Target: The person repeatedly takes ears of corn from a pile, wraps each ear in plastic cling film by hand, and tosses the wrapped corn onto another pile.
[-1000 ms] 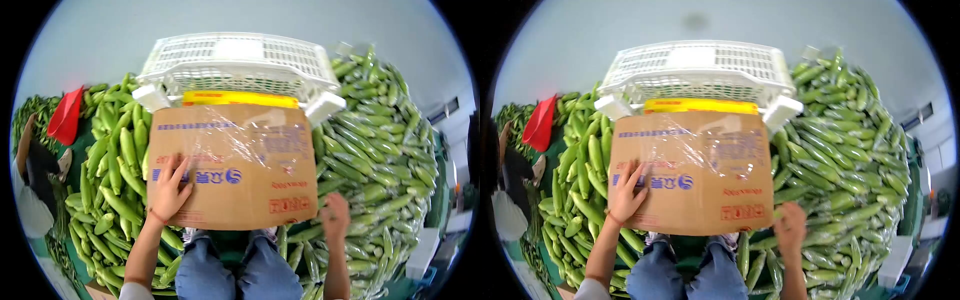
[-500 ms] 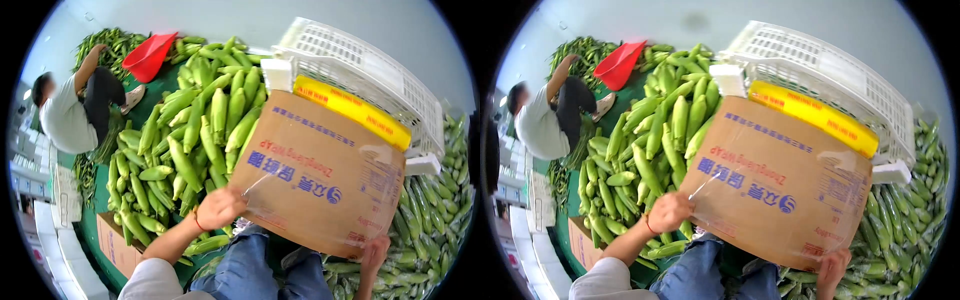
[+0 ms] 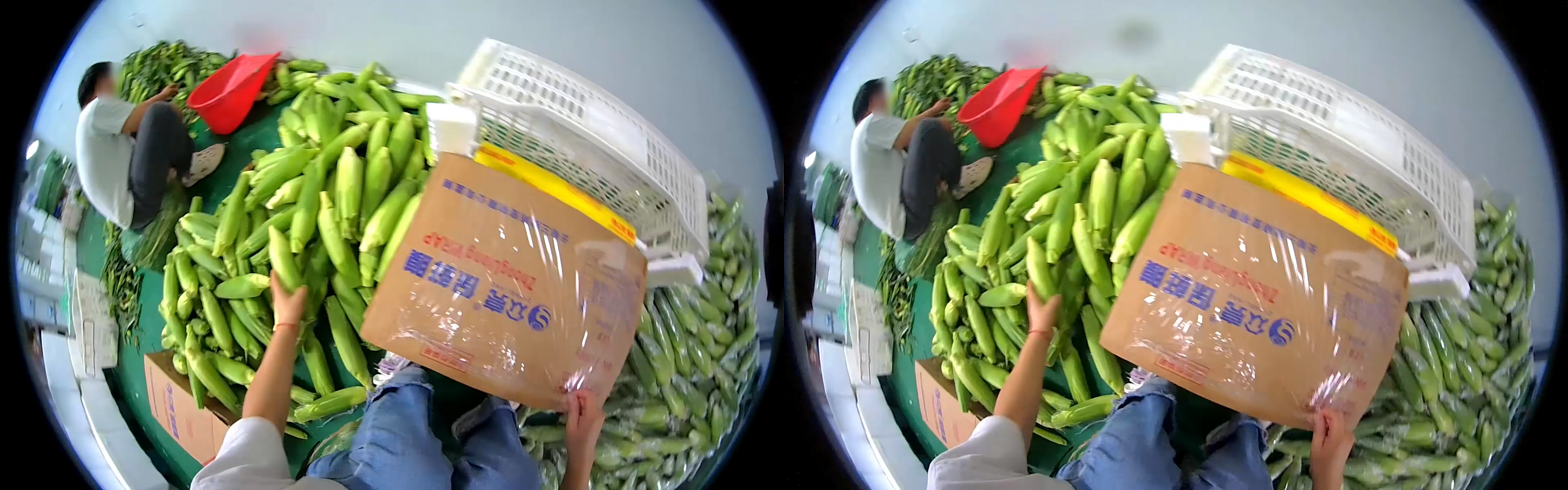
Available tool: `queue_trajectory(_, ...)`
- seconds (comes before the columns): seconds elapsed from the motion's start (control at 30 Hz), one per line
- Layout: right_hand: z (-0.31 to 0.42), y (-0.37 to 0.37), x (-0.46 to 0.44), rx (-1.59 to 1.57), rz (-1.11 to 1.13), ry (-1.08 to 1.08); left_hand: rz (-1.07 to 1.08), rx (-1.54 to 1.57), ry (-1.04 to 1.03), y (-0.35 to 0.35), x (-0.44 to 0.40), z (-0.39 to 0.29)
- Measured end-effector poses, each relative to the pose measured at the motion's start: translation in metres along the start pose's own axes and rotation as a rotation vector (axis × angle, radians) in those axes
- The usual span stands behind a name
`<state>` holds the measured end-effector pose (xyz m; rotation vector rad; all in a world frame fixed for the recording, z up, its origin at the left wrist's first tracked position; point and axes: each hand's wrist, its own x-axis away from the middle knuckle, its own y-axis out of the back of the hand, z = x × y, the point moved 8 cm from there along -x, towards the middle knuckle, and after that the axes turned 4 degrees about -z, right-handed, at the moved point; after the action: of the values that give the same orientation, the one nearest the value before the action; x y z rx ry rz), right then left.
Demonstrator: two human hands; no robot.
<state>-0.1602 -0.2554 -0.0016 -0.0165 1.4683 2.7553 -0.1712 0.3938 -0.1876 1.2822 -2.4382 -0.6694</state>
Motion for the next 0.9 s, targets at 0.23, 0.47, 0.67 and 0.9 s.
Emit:
queue_trajectory(0.23,-0.009,-0.012,0.001,-0.248,-0.039,-0.167,0.637,0.327,-0.282,0.007,0.141,-0.206)
queue_trajectory(0.47,0.025,0.005,0.010,0.121,-0.074,-0.010,1.036,-0.133,-1.552,-0.131,0.277,-0.361)
queue_trajectory(0.67,0.070,0.019,-0.061,-0.342,-0.135,0.168,1.257,-0.182,-1.366,-0.173,0.266,-0.361)
queue_trajectory(0.9,0.067,-0.026,-0.121,0.108,-0.271,0.361,0.542,-0.281,-0.986,-0.096,0.225,-0.278)
